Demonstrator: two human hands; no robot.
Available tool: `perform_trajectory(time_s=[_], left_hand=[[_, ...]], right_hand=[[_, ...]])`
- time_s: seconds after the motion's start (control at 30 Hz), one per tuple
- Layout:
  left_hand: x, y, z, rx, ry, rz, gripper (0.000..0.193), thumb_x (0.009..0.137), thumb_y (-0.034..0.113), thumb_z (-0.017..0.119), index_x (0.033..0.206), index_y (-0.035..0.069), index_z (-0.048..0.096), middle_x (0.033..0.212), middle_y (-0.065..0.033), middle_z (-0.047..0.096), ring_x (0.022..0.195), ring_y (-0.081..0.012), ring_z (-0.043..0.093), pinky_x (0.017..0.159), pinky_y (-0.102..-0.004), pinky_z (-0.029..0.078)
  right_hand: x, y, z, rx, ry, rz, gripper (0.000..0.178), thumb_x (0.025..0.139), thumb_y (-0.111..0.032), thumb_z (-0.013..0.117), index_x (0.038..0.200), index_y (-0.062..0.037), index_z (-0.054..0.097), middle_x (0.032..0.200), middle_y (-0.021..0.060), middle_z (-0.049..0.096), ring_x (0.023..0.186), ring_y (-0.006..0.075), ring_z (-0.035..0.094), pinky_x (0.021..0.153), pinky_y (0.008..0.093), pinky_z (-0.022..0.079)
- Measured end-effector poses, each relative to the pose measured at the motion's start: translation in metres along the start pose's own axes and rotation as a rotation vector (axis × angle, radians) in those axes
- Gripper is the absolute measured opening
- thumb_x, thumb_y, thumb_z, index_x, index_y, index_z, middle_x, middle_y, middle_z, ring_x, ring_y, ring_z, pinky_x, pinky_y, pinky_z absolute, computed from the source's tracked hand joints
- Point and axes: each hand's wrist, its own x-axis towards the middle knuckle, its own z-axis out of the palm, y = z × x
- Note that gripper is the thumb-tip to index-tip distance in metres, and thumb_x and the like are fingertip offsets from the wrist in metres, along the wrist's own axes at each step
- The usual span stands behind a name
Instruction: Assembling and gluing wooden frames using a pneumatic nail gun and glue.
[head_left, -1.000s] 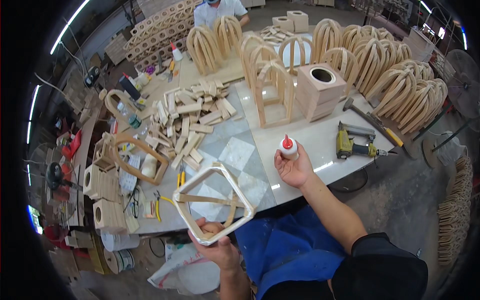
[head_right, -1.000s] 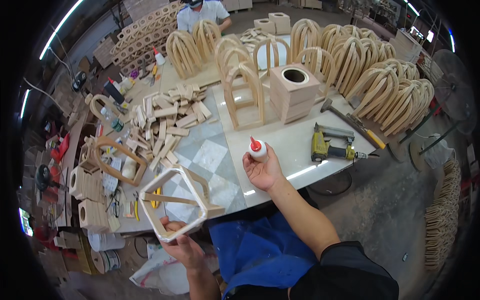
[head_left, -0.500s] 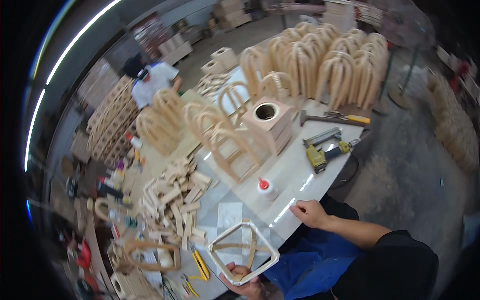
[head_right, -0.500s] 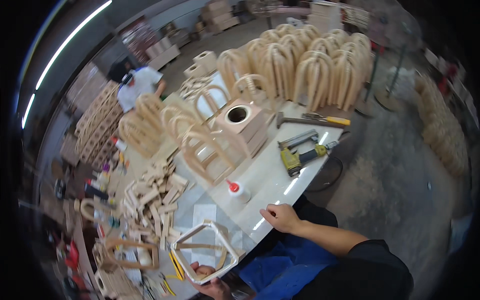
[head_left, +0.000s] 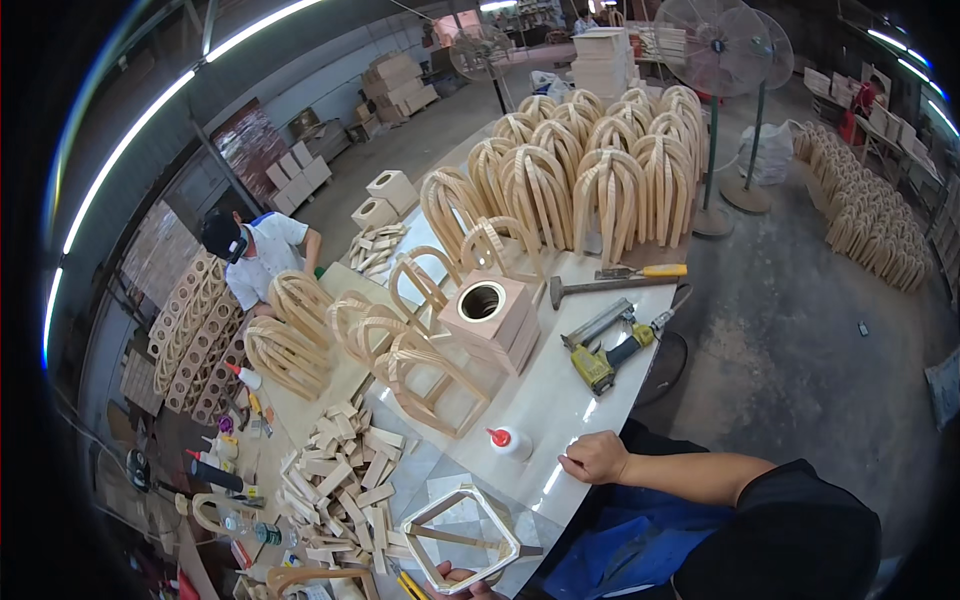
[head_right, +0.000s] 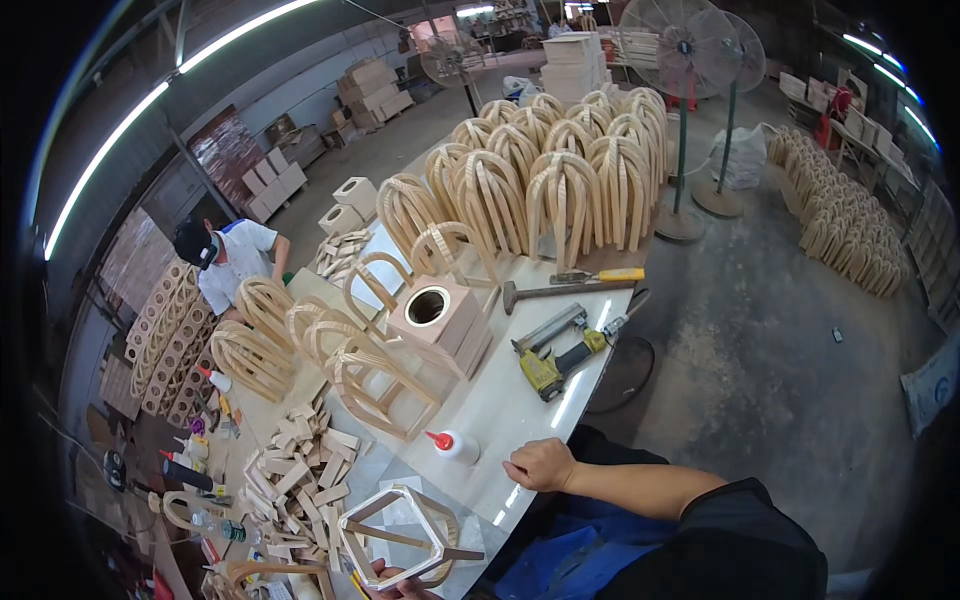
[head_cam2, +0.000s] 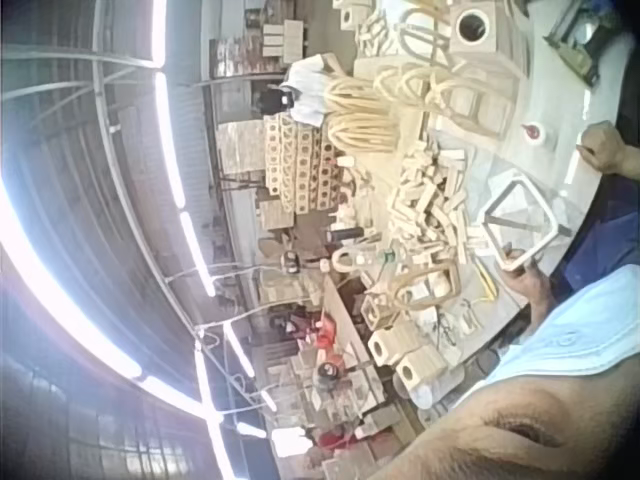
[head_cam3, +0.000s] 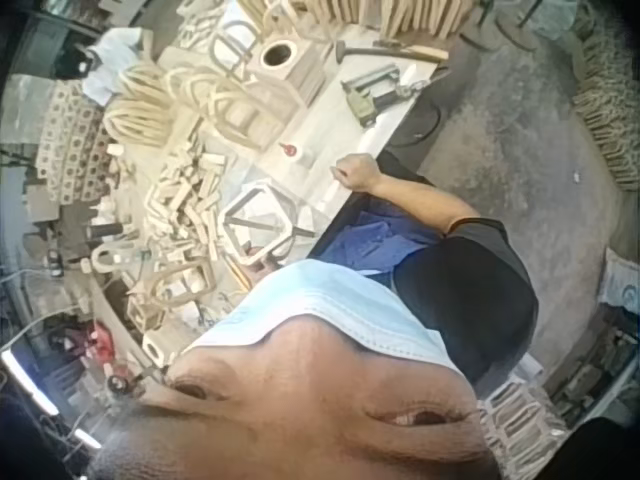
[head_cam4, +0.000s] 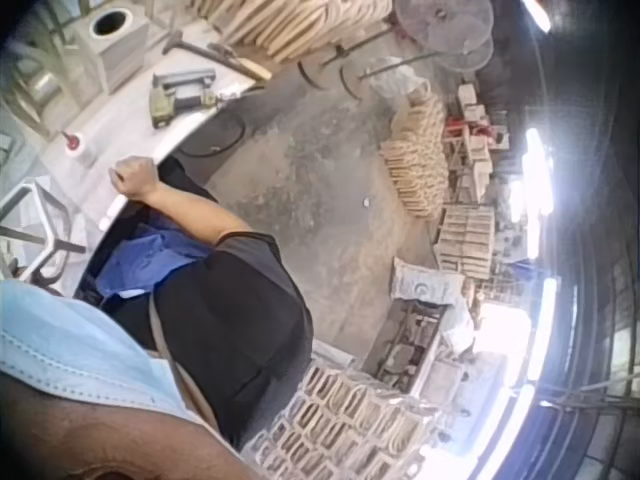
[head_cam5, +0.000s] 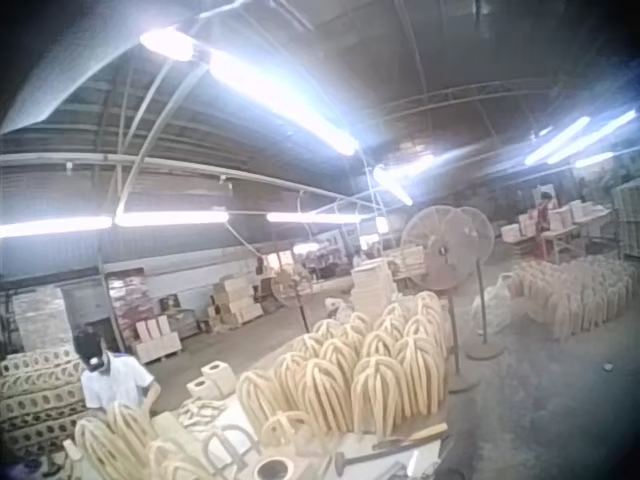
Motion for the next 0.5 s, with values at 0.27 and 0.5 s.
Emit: perform_trajectory(time_s=[0.27,0.5], left_hand=[[-0.012,-0.086,-0.017,-0.007,0.399,0.344,0.076,0.09,0.052,0.084,0.132,-0.007,0.058,0.106,-0.0137,0.063,0.087,-0.0194,0.061,0.075,-0.0275,0.052],[-0.027,-0.049,0.007,0.16,0.464,0.024,0.077,0.098,0.057,0.073,0.142,-0.002,0.051,0.122,-0.0157,0.06,0.106,-0.0239,0.059,0.092,-0.0317,0.049]], right_hand=[[-0.001,0.008,-0.004,0.071,-0.02,-0.063,0.034,0.094,-0.024,0.066,0.062,-0.0151,0.058,0.061,0.0004,0.064,0.055,0.0234,0.061,0.053,0.0333,0.048],[-0.002,0.02,-0.006,0.18,0.035,-0.164,0.032,0.092,-0.024,0.067,0.062,-0.0152,0.058,0.059,0.0013,0.063,0.054,0.0246,0.062,0.051,0.0351,0.047]])
